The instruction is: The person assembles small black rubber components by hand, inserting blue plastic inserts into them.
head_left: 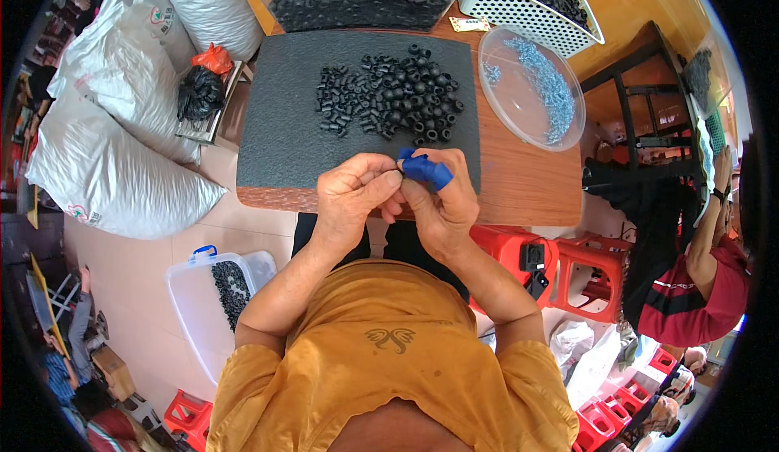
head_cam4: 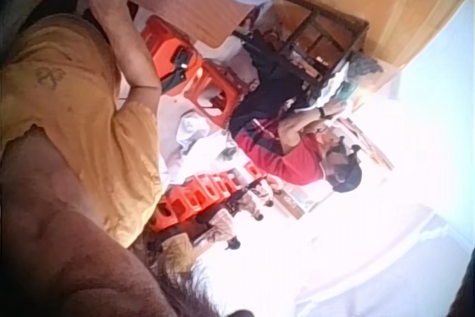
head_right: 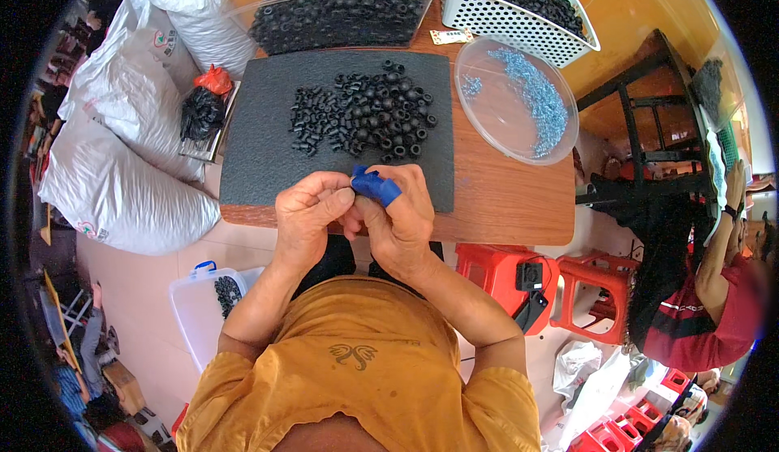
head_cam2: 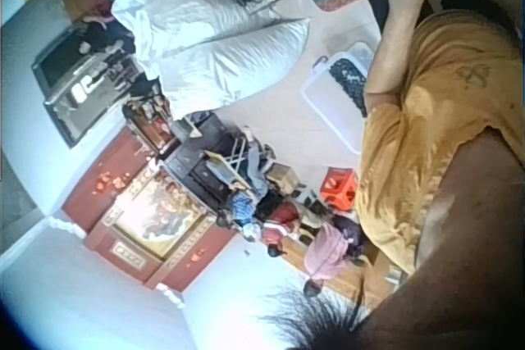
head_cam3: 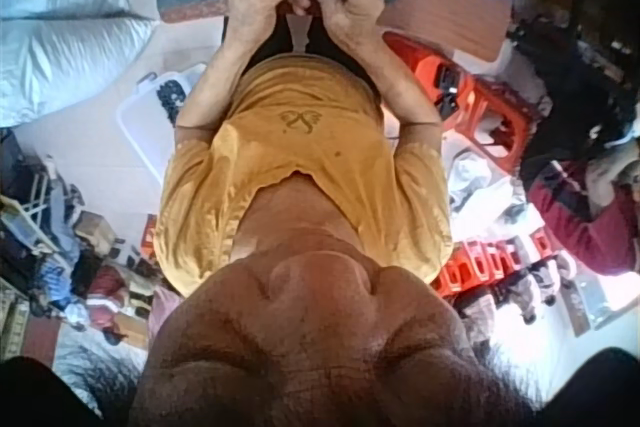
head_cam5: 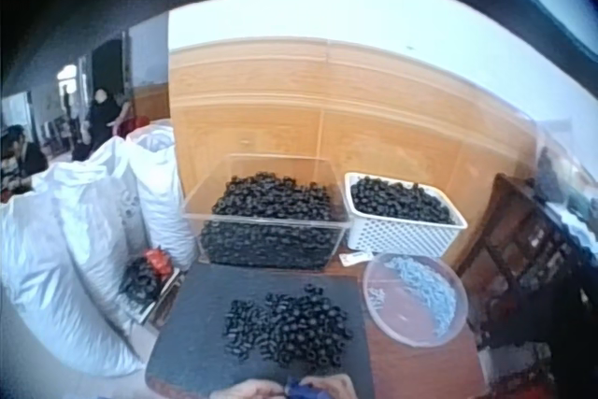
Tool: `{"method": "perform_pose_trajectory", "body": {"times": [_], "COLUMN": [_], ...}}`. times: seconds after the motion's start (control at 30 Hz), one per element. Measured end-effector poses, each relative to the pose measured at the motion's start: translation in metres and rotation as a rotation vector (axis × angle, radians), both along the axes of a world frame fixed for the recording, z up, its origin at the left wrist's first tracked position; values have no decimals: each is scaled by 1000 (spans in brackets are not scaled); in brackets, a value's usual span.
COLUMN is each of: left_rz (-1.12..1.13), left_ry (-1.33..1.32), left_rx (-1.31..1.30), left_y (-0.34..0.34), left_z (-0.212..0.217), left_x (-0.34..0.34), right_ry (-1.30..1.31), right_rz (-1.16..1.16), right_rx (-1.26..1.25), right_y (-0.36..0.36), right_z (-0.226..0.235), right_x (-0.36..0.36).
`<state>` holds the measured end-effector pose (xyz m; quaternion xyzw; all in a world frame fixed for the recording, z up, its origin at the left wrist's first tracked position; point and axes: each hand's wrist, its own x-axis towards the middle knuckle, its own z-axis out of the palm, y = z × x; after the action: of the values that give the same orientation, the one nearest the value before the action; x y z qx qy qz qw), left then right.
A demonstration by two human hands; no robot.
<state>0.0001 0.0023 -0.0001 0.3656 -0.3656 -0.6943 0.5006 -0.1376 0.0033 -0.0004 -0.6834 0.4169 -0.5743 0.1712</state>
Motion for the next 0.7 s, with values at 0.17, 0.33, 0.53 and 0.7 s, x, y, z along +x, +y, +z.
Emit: {"method": "perform_pose_trajectory", "body": {"times": [0.17,0.33,0.53,0.7], "left_rz": [35,87,129,148], "left_ry": [17,75,98,50], "left_rx": [46,67,89,12], "left_y": [0,-3,-3,-3], "left_z": [5,7,13,16], "left_x": [-4,-6,-14,-14], "right_ry": [26,79,354,535], "right_rz": [7,8,27,11], "right_rx": [-10,53,-148,-240], "right_y": [2,2,-13,-18], "right_z": [-2,9,7,10], "right_x": [-2,-6,-7,-9]}}
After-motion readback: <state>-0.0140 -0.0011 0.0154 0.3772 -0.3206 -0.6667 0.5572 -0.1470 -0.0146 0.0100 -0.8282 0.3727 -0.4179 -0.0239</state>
